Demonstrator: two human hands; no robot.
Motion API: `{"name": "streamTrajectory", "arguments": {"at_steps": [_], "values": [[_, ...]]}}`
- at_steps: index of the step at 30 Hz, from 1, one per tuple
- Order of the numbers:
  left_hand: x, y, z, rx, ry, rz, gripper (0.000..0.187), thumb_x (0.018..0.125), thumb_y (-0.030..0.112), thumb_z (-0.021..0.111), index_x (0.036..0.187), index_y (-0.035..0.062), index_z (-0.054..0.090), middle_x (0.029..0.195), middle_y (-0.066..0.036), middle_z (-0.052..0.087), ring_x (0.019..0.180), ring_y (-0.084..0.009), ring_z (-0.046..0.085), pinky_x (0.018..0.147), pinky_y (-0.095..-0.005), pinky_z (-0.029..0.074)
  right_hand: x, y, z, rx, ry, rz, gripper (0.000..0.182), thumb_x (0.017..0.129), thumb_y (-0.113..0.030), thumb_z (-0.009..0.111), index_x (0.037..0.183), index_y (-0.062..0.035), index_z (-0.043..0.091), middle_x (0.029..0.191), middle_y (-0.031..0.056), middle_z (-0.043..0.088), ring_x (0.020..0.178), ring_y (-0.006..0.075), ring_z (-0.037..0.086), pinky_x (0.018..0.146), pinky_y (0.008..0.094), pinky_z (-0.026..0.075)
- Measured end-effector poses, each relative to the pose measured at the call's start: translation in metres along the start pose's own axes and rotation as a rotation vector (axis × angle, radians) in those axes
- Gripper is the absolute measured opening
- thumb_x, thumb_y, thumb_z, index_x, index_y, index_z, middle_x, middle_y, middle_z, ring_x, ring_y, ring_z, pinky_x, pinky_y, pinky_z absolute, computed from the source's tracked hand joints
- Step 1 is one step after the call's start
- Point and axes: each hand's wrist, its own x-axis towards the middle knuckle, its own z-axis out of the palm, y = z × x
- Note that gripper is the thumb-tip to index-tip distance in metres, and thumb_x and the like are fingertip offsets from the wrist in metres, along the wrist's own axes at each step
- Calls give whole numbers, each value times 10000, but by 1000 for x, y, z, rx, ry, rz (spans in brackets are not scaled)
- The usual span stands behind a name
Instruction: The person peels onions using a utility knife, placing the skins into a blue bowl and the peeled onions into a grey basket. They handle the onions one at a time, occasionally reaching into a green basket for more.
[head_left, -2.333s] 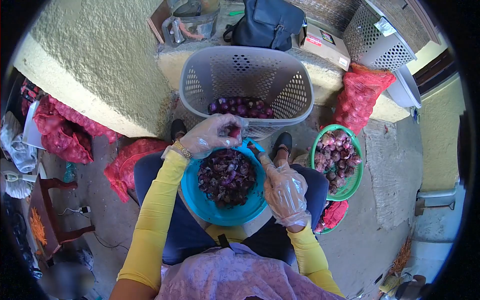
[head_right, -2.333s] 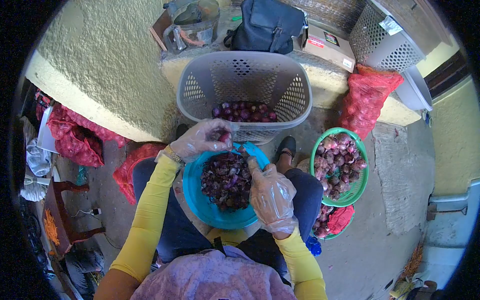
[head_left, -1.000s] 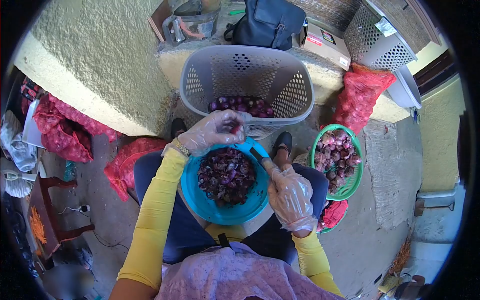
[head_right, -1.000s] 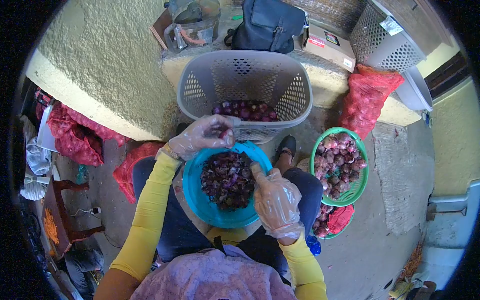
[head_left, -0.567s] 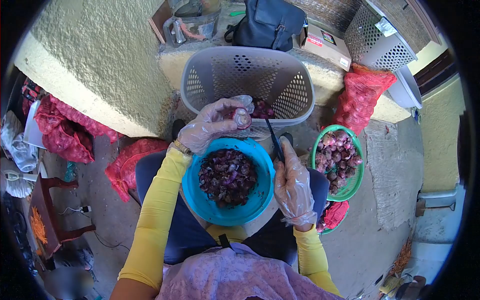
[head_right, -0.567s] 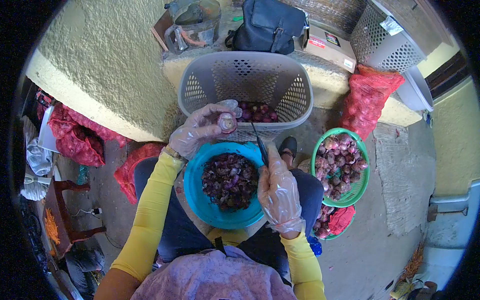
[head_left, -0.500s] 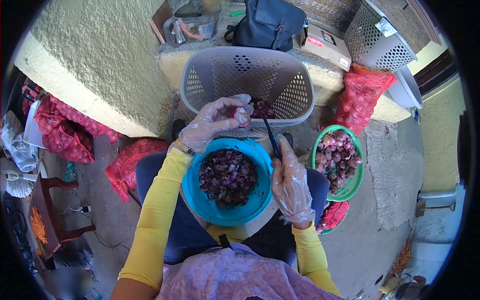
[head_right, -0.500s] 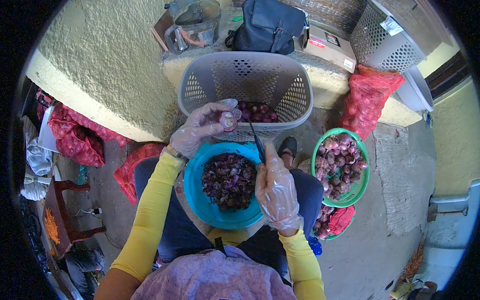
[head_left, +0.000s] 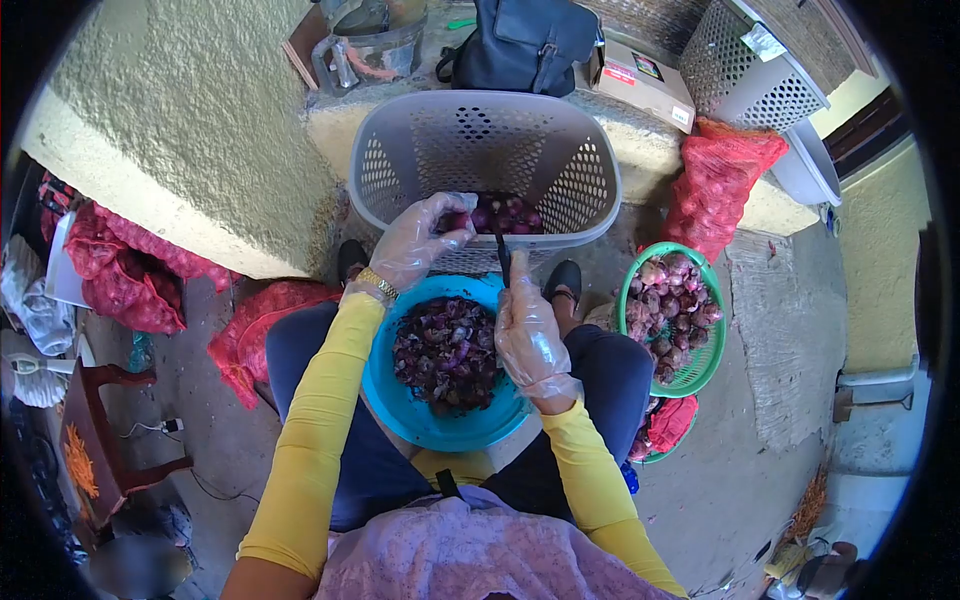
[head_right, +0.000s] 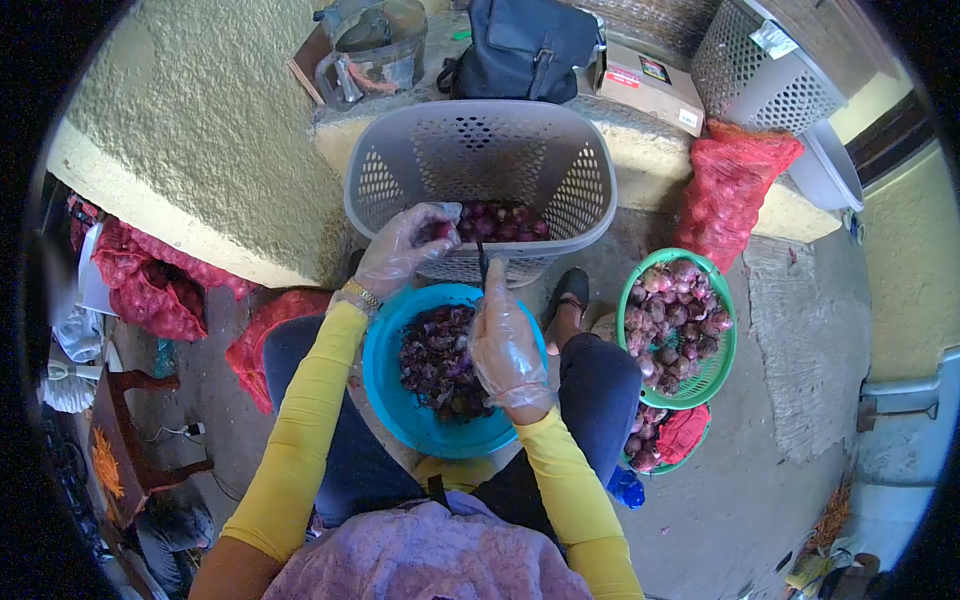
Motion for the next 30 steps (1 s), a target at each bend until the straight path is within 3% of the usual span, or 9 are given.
{"name": "streamTrajectory", "arguments": {"at_steps": [2,5,7,15,17,23,30], "values": [[0,6,1,183,10,69,361,935,-17,691,1286,-8,608,1294,-125,665,1092,-161,646,1049,-340,504,2,-1,2,5,19,4,607,964,43,587,1545,46,412,851,179,618,758,325,615,713,375,502],[-1,6,0,194,-8,111,380,938,14,703,1308,-6,620,1342,-125,660,1120,-179,648,1051,-345,502,8,-7,2,-18,-41,47,600,964,32,589,1538,49,416,833,221,634,766,364,641,709,414,510],[-2,5,-1,188,-5,89,370,939,36,708,1296,-11,625,1354,-126,659,1137,-188,647,1060,-350,496,14,-15,-3,35,-103,61,650,936,36,567,1544,79,344,928,272,637,794,430,647,685,480,512],[-2,-1,-4,264,7,32,340,948,84,706,1265,-20,645,1370,-135,661,1212,-206,632,1111,-364,460,18,-21,9,121,-110,86,654,952,8,558,1557,72,321,959,276,634,838,449,652,717,505,517],[-3,3,-1,205,26,125,343,947,71,704,1272,-20,642,1361,-137,665,1195,-205,641,1088,-361,480,18,-23,8,121,-129,107,661,953,5,558,1563,68,310,970,275,632,852,452,653,727,509,519],[-2,-8,-1,120,70,124,339,938,31,709,1269,-13,652,1326,-139,680,1142,-197,662,1033,-355,526,17,-25,7,63,-194,141,677,952,6,552,1572,64,288,1020,287,625,874,461,656,734,525,525],[-5,-4,2,240,113,181,314,906,-9,736,1215,-5,680,1302,-127,689,1150,-197,659,1039,-353,524,16,-15,20,47,-144,78,701,934,10,563,1575,66,284,1039,302,634,851,466,661,718,518,531]]}}
